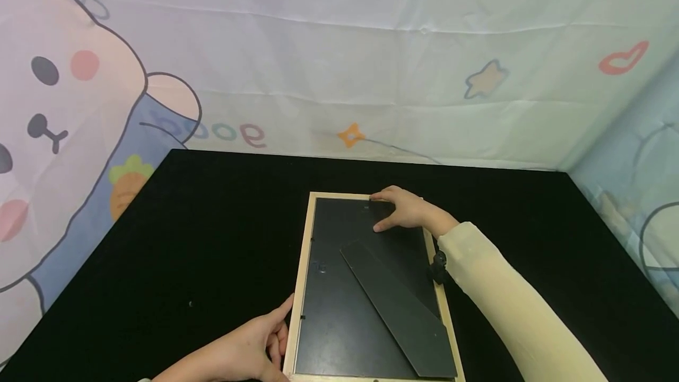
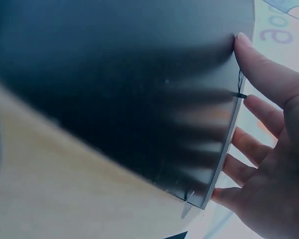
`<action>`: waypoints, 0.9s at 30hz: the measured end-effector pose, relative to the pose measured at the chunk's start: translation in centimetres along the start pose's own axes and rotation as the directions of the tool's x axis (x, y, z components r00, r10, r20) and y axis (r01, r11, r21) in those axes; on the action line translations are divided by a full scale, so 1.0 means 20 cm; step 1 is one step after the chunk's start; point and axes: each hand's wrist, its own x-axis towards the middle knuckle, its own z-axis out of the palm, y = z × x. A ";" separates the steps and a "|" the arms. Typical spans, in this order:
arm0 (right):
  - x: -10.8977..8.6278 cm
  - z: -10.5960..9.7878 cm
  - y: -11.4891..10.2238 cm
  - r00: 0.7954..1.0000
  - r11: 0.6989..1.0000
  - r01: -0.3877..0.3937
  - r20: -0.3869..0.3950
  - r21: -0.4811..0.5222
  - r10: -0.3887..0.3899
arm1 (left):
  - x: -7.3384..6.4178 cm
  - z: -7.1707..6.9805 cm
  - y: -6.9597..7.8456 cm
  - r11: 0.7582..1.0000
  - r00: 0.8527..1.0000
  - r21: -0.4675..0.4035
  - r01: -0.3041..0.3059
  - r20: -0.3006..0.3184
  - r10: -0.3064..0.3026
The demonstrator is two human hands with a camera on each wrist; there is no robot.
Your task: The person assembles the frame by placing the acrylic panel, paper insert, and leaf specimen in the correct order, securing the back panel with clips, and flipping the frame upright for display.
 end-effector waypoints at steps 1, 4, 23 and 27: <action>0.00 0.00 0.00 1.000 1.000 -0.003 -0.002 -0.004 0.003 | 0.00 0.00 0.00 1.000 1.000 0.014 -0.003 -0.007 0.003; -0.01 0.00 -0.01 1.000 1.000 -0.009 -0.010 -0.012 0.009 | 0.00 0.01 0.00 0.998 0.999 0.067 -0.018 -0.031 0.020; -0.05 0.02 -0.02 0.998 0.993 0.049 0.047 -0.111 -0.044 | 0.02 0.03 -0.01 0.997 0.996 0.066 0.028 -0.084 -0.023; -0.05 0.02 -0.02 0.996 0.987 0.063 0.069 -0.147 -0.053 | 0.02 0.03 -0.01 0.996 0.997 0.085 0.019 -0.080 -0.012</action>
